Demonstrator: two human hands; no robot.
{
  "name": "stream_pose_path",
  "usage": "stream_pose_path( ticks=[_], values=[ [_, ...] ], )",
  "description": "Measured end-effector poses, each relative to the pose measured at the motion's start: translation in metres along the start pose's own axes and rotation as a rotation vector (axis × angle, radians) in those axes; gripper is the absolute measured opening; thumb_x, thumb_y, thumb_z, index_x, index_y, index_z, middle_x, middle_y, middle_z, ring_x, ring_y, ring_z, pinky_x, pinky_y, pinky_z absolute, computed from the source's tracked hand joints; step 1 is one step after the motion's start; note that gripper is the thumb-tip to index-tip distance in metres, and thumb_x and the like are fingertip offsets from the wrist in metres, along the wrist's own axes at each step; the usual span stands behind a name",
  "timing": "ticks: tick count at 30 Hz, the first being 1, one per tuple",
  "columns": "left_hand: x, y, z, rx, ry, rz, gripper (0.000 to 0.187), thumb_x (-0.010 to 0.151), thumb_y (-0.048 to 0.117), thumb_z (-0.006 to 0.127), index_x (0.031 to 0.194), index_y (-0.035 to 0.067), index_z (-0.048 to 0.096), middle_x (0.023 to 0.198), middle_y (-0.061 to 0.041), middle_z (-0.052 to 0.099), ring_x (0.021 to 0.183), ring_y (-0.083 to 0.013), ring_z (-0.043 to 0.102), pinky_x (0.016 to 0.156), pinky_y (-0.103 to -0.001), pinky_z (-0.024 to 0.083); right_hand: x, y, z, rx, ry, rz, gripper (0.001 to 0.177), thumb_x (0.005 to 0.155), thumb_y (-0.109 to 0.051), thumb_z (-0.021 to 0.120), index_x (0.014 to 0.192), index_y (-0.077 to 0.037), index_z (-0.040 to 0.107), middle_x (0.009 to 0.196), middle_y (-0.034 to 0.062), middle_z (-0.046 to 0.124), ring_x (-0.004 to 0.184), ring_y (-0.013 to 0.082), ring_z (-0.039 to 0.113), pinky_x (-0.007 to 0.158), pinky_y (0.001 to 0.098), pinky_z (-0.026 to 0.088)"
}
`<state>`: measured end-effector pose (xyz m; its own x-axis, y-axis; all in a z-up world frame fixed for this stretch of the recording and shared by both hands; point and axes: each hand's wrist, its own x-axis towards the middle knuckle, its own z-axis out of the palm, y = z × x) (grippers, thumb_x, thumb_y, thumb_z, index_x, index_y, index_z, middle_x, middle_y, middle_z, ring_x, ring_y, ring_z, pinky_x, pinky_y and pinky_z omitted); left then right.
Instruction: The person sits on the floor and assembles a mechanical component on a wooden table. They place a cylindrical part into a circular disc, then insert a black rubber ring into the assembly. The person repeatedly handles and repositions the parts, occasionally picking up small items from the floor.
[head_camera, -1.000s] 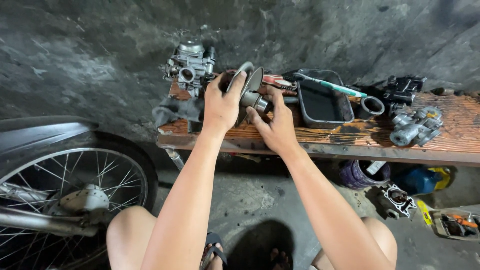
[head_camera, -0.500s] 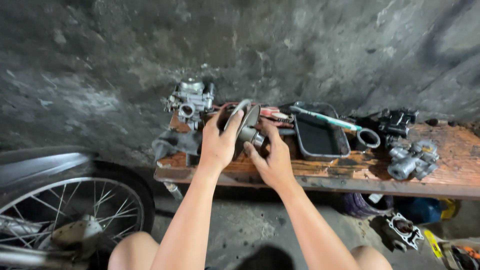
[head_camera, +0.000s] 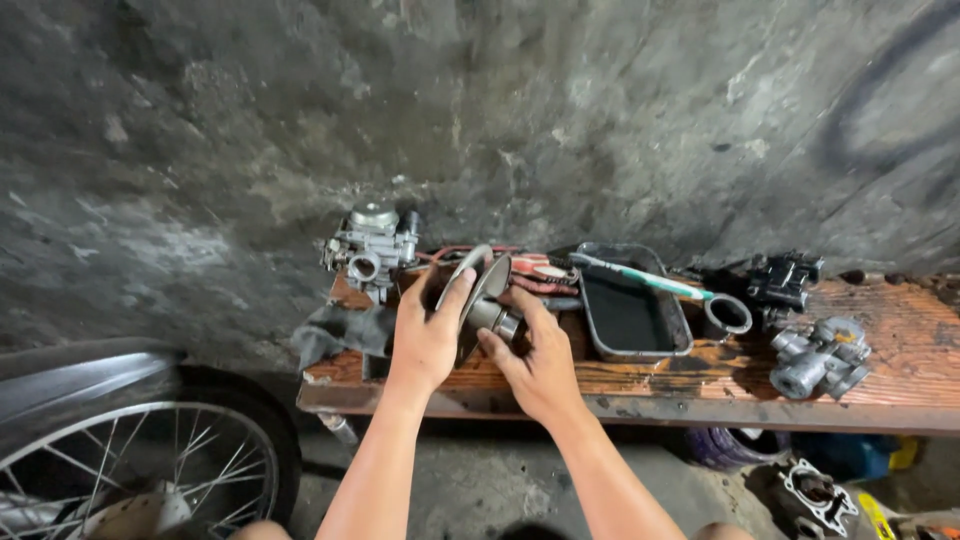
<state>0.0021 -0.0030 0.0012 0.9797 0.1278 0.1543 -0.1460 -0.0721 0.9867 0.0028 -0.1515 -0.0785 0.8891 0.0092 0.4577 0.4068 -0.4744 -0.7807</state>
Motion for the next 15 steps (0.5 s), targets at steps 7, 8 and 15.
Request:
stream_pose_path(
  ticks=[7, 8, 15],
  values=[
    [-0.006, 0.001, -0.002, 0.025, 0.014, 0.025, 0.030, 0.096, 0.038, 0.064, 0.093, 0.010, 0.073, 0.084, -0.008, 0.072, 0.090, -0.0172, 0.067, 0.087, -0.039, 0.054, -0.005, 0.011, 0.007, 0.030, 0.018, 0.077, 0.051, 0.080, -0.029, 0.083, 0.127, -0.016, 0.067, 0.112, 0.0135, 0.075, 0.111, 0.0386, 0.069, 0.098, 0.0480, 0.051],
    [-0.007, 0.000, -0.002, 0.012, 0.026, 0.040, 0.029, 0.096, 0.038, 0.066, 0.090, 0.010, 0.073, 0.081, -0.006, 0.072, 0.087, -0.0164, 0.066, 0.086, -0.038, 0.054, -0.005, 0.007, 0.006, 0.064, 0.005, 0.063, 0.051, 0.082, -0.028, 0.083, 0.127, -0.014, 0.065, 0.111, 0.0147, 0.074, 0.109, 0.0382, 0.070, 0.096, 0.0479, 0.053],
    [-0.007, -0.031, 0.000, -0.094, 0.104, 0.075, 0.032, 0.096, 0.040, 0.069, 0.088, 0.009, 0.071, 0.080, -0.005, 0.072, 0.084, -0.0159, 0.066, 0.085, -0.037, 0.054, -0.002, -0.008, -0.001, 0.069, -0.071, 0.016, 0.053, 0.085, -0.027, 0.081, 0.132, -0.010, 0.060, 0.116, 0.0191, 0.073, 0.115, 0.0414, 0.068, 0.096, 0.0514, 0.054]
  ],
)
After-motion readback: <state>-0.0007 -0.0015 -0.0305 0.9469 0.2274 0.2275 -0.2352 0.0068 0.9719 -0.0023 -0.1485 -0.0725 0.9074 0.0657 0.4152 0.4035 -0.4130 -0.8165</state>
